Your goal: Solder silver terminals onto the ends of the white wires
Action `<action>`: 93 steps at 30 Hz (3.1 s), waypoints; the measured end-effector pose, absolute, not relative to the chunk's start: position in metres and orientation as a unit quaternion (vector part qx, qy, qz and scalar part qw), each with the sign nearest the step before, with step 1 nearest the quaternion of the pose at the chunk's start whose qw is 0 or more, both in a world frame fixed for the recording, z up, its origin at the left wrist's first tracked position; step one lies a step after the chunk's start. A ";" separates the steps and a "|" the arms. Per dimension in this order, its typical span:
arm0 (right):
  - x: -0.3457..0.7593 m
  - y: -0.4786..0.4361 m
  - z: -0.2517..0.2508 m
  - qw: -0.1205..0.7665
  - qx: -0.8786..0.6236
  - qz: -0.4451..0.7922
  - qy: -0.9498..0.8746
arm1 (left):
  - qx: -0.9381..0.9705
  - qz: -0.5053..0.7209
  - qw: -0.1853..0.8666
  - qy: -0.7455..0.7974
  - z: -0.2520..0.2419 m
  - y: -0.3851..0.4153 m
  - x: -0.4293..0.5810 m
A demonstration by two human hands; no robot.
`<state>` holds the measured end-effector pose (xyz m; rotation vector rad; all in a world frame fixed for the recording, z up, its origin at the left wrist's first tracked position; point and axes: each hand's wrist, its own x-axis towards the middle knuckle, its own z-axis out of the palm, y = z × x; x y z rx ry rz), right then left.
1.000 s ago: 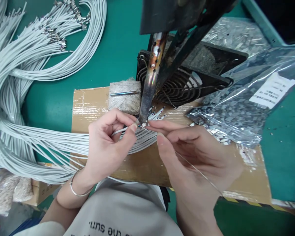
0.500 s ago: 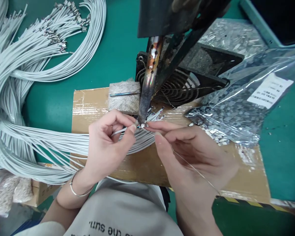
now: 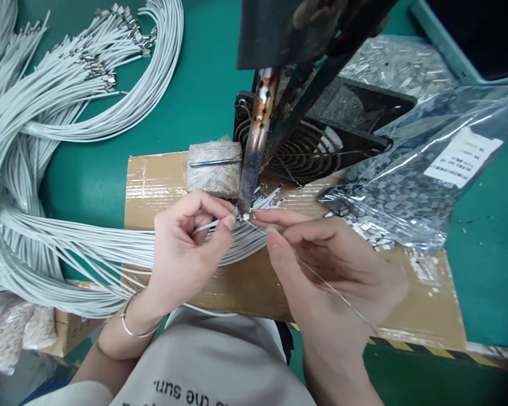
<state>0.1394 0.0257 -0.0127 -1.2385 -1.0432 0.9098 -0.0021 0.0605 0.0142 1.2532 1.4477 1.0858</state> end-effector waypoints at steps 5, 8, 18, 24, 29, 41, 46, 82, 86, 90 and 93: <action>0.139 0.025 -0.012 0.597 -0.538 0.383 -0.456 | 0.518 0.436 0.448 0.584 0.014 0.060 -0.002; 0.140 0.026 -0.011 0.598 -0.539 0.377 -0.459 | 0.518 0.436 0.447 0.584 0.014 0.060 -0.004; 0.139 0.025 -0.013 0.596 -0.539 0.393 -0.447 | 0.510 0.434 0.457 0.585 0.013 0.059 -0.003; 0.139 0.025 -0.011 0.598 -0.545 0.378 -0.449 | 0.516 0.432 0.461 0.579 0.013 0.059 -0.003; 0.139 0.025 -0.011 0.597 -0.548 0.373 -0.452 | 0.519 0.430 0.452 0.584 0.014 0.058 -0.003; 0.138 0.024 -0.017 0.590 -0.548 0.376 -0.460 | 0.523 0.429 0.445 0.587 0.013 0.058 -0.006; 0.138 0.025 -0.018 0.587 -0.556 0.374 -0.455 | 0.519 0.425 0.451 0.589 0.012 0.057 -0.005; 0.197 -0.005 -0.056 0.604 -0.662 0.265 -0.356 | 0.814 0.242 0.021 0.528 -0.035 -0.047 -0.098; 0.199 -0.012 -0.055 0.522 -0.684 0.202 -0.468 | 0.807 0.217 0.057 0.547 -0.034 -0.046 -0.096; 0.199 -0.013 -0.060 0.450 -0.674 0.173 -0.560 | 0.809 0.165 0.102 0.555 -0.024 -0.042 -0.100; 0.197 -0.010 -0.064 0.411 -0.662 0.120 -0.615 | 0.822 0.122 0.131 0.540 -0.009 -0.039 -0.109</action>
